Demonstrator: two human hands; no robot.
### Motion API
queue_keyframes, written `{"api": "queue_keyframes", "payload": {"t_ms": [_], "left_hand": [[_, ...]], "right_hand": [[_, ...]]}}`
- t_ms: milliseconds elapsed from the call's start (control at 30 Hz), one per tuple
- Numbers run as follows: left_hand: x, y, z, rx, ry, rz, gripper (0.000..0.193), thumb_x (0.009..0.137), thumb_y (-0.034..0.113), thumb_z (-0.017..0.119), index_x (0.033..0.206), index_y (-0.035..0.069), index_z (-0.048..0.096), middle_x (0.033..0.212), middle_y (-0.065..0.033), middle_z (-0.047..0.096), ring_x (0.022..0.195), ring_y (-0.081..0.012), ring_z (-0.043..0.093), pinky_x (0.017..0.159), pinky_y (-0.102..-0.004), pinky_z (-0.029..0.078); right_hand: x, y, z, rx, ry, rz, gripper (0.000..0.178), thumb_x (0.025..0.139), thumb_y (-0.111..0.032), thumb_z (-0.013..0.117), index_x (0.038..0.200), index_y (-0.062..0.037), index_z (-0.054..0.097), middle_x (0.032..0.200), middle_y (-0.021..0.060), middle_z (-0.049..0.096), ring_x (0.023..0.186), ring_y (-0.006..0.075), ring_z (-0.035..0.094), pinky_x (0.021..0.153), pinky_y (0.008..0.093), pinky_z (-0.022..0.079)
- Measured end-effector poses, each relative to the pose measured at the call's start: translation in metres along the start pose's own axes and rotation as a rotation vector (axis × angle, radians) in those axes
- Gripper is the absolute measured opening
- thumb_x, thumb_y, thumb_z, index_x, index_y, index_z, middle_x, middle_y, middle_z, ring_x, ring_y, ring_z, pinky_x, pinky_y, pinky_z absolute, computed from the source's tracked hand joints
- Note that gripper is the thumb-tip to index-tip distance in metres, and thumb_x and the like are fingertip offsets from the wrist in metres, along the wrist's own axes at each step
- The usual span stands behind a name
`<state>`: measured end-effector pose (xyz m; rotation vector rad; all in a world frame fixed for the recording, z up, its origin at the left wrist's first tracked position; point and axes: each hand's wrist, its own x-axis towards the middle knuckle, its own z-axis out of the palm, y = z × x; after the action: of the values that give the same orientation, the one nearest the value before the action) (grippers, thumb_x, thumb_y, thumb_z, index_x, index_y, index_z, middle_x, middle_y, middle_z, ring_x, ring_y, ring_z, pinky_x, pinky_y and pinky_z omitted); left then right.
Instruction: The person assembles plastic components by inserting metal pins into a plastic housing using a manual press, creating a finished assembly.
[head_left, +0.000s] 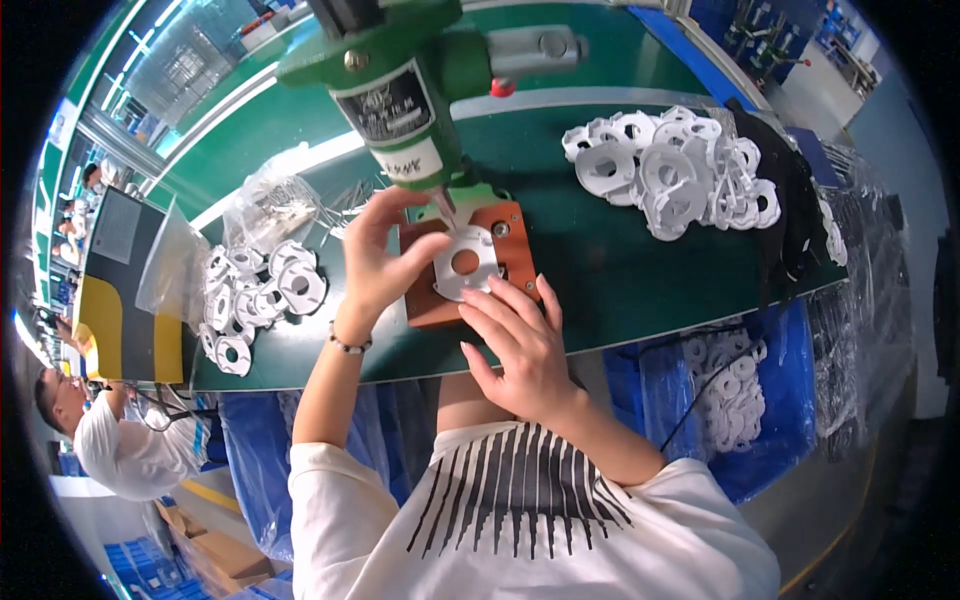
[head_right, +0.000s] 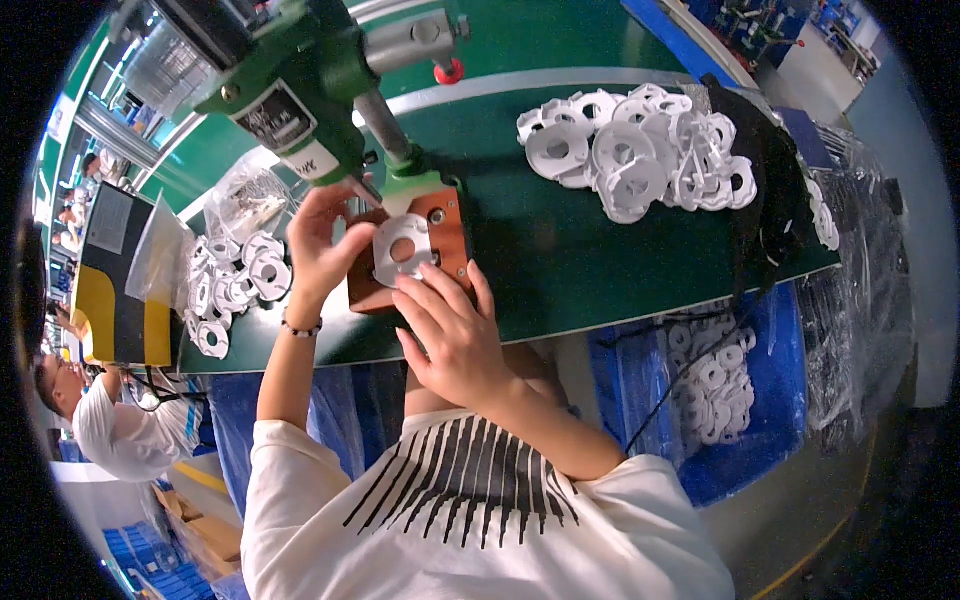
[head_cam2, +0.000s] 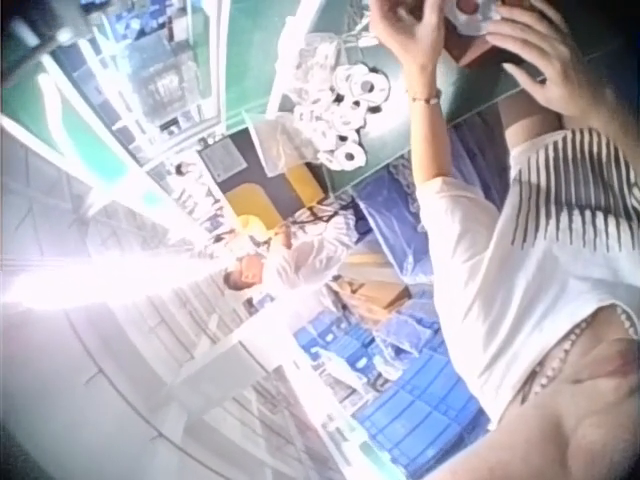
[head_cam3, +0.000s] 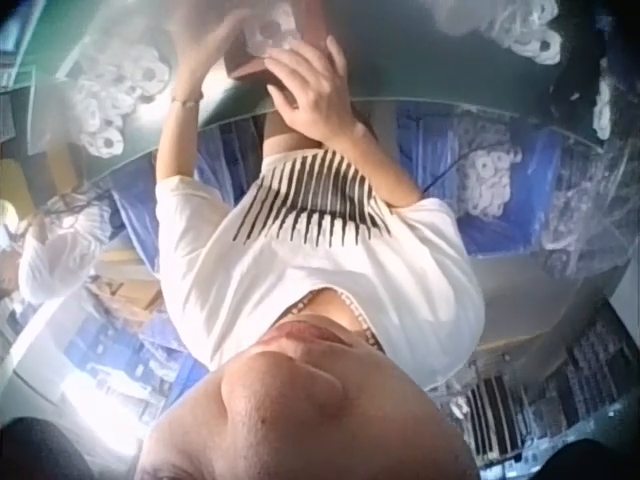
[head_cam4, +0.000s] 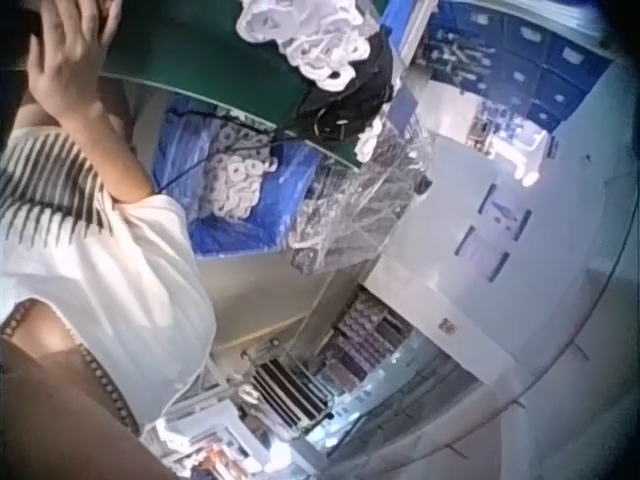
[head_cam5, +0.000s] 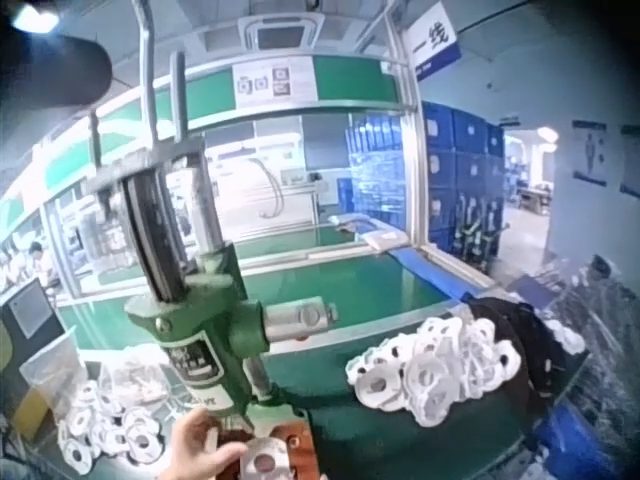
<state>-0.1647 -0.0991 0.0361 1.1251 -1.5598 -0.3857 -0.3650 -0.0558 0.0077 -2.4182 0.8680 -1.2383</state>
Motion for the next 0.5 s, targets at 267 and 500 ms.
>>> {"api": "queue_keyframes", "payload": {"t_ms": [267,500], "left_hand": [[0.181,0.133,-0.104,0.167,0.413,0.349,0.034,0.092,0.018,0.043,0.117,-0.004,0.05,0.117,-0.016,0.055,0.109,-0.0246,0.052,0.096,-0.0362,0.039],[0.246,0.0,-0.048,-0.675,-0.497,-0.637,0.06,0.089,0.048,0.048,0.117,-0.004,0.051,0.109,-0.0164,0.059,0.095,-0.0246,0.057,0.088,-0.0329,0.045]], "right_hand": [[-0.015,0.01,0.002,-0.019,0.004,0.019,0.034,0.071,-0.019,0.066,0.103,-0.01,0.06,0.116,0.0011,0.057,0.114,0.0206,0.046,0.103,0.048,0.023],[0.0,0.008,0.001,0.077,0.047,-0.021,0.032,0.077,-0.019,0.06,0.106,-0.0055,0.06,0.119,0.0056,0.054,0.116,0.0226,0.044,0.101,0.0497,0.024]]}}
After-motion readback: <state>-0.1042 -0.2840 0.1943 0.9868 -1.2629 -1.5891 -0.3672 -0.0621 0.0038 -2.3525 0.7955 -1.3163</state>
